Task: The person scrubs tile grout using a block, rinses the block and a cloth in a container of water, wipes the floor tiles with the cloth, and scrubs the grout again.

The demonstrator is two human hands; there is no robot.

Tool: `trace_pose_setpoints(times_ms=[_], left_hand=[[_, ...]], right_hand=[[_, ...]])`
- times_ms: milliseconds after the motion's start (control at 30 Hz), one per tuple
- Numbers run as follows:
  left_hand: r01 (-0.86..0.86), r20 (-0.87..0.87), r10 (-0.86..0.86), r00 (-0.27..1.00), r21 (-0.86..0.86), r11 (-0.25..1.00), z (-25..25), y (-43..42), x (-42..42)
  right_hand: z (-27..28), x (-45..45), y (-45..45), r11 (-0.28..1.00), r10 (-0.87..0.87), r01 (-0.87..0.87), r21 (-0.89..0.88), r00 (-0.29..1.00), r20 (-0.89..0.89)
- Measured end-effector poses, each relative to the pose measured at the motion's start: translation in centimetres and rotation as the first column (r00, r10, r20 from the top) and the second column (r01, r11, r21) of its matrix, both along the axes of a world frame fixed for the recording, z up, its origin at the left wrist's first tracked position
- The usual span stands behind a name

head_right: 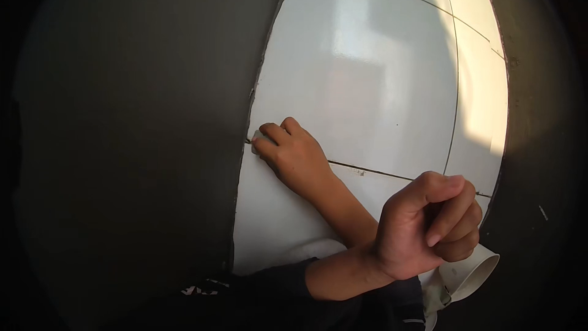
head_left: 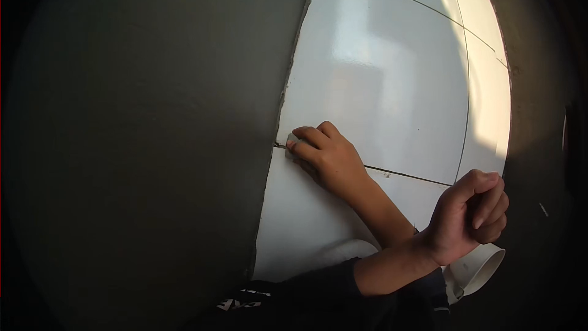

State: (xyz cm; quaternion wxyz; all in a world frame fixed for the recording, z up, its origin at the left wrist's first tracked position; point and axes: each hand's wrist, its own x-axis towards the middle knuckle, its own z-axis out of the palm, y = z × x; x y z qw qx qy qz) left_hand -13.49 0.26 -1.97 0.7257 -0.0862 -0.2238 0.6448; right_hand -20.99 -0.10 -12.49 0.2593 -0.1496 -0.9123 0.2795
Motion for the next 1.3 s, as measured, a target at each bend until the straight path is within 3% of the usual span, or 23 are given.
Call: trace_pose_setpoints(times_ms=[100,133,233,367,467,633,700,733,800,867,900,933,1033,1067,1133,1167,1267,1300], left_hand=[[-0.004,0.002,0.004,1.0,-0.007,1.0,0.0,0.0,0.1],[-0.005,0.004,0.005,1.0,-0.004,1.0,0.1,0.0,0.2],[0.022,0.025,-0.022,0.999,0.004,1.0,0.2,-0.1,0.6],[0.015,-0.01,-0.014,1.0,0.018,1.0,0.1,-0.1,0.2],[0.039,-0.036,-0.037,0.999,0.044,0.998,0.4,-0.1,-0.3],[-0.016,-0.368,0.062,0.928,0.126,0.992,1.1,-0.1,-1.3],[-0.026,-0.463,0.105,0.88,0.173,0.985,1.3,-0.3,-1.5],[-0.111,-0.699,0.209,0.684,0.184,0.977,1.4,-0.6,-1.8],[-0.28,-0.941,0.323,0.096,0.286,0.916,2.2,-1.8,-2.8],[-0.281,-0.776,0.339,-0.532,0.539,0.794,0.2,-3.5,-4.5],[-0.205,-0.521,0.303,-0.798,0.708,0.676,-2.5,-4.8,-5.5],[-0.152,-0.398,0.243,-0.884,0.739,0.656,-5.3,-6.8,-6.6],[0.096,-0.016,0.124,-0.992,0.544,0.834,-12.4,-14.9,-9.2],[0.092,-0.018,0.12,-0.993,0.536,0.84,-13.8,-16.5,-8.9],[0.329,0.406,0.115,-0.907,0.509,0.795,-14.9,-18.3,-8.6],[0.306,0.42,0.14,-0.897,0.36,0.881,-15.2,-18.4,-8.5],[0.303,0.432,0.166,-0.886,0.269,0.914,-14.4,-18.1,-8.8],[0.276,0.365,0.164,-0.916,0.279,0.92,-14.3,-18.0,-8.8]], right_hand=[[1.3,4.3,1.3,1.0,0.014,-0.015,0.009,0.995,0.099],[1.6,5.9,1.6,1.0,0.022,-0.024,0.003,0.976,0.218],[0.6,6.4,1.6,1.0,-0.012,0.01,0.013,0.984,0.177],[0.1,1.0,-0.1,1.0,-0.026,0.026,0.014,1.0,-0.013],[-1.1,-1.7,-1.4,1.0,-0.019,0.02,-0.015,1.0,0.005],[1.7,5.5,0.4,0.994,-0.045,0.067,-0.088,0.973,0.226],[2.5,9.3,1.3,0.97,-0.14,0.183,-0.158,0.958,0.248],[2.6,11.6,1.2,0.883,-0.254,0.332,-0.333,0.932,0.257],[3.7,16.1,1.1,0.656,-0.462,0.509,-0.558,0.855,0.236],[5.3,19.6,0.8,0.623,-0.555,0.531,-0.574,0.817,0.154],[5.6,21.1,0.5,0.452,-0.637,0.517,-0.727,0.757,0.143],[6.0,22.3,0.4,0.258,-0.71,0.461,-0.849,0.687,0.157],[5.5,23.7,0.3,0.208,-0.675,0.382,-0.9,0.723,0.151],[5.5,23.1,0.2,0.2,-0.67,0.383,-0.902,0.725,0.159],[5.9,20.6,0.3,0.22,-0.582,0.333,-0.917,0.799,0.15],[5.9,19.3,0.2,0.216,-0.563,0.336,-0.917,0.81,0.164],[5.0,15.2,-0.1,0.193,-0.471,0.28,-0.94,0.867,0.162],[4.5,14.1,0.0,0.184,-0.477,0.283,-0.941,0.863,0.166]])
